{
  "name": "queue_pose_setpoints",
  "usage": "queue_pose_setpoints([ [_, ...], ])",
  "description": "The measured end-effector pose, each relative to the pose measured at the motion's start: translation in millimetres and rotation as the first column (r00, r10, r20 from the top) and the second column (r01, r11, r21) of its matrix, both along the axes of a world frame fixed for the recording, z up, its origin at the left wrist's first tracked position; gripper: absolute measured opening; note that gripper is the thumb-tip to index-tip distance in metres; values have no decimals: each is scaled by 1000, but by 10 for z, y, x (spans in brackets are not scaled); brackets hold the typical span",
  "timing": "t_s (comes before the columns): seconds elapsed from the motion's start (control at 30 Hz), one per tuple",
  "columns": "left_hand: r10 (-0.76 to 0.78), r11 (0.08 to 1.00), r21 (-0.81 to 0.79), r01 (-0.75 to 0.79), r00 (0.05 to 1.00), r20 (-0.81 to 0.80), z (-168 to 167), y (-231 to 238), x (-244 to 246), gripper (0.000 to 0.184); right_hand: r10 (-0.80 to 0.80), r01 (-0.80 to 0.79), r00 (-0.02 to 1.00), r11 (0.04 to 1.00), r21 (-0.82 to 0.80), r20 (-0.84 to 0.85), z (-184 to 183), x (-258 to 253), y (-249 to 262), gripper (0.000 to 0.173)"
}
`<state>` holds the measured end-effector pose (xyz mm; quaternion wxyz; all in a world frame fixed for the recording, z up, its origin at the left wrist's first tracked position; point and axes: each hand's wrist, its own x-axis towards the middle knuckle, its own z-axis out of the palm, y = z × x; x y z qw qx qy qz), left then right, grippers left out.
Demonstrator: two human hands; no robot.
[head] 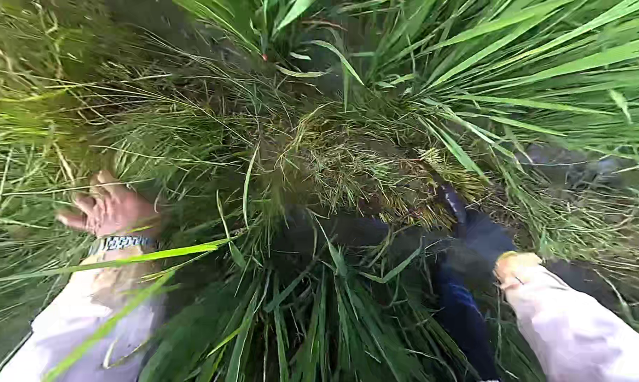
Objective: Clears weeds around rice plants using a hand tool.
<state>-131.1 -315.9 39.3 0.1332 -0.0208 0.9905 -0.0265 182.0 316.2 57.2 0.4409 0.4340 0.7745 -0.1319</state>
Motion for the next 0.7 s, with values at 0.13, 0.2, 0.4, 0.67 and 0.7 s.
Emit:
queue_pose_setpoints([
  [0.13,-348,934,16,356,921,-175,971,1064,-298,72,-60,57,994,998,-37,-96,118,-171,-144,54],
  [0.2,-530,833,106,544,838,-134,1247,1790,-334,54,-75,67,977,997,-48,-202,-157,-393,-169,48],
  [0.4,-293,953,49,299,868,400,-201,2562,-1379,113,-207,158,933,971,-181,-294,-545,-333,-137,47],
  [0.67,-124,890,448,-89,897,424,-2039,3442,-1786,69,-564,438,683,825,-357,-464,-1046,-319,173,31],
  [0.7,-133,848,520,-99,911,390,-2281,3575,-1740,64,-575,434,663,817,-379,-480,-1080,-278,184,30],
])
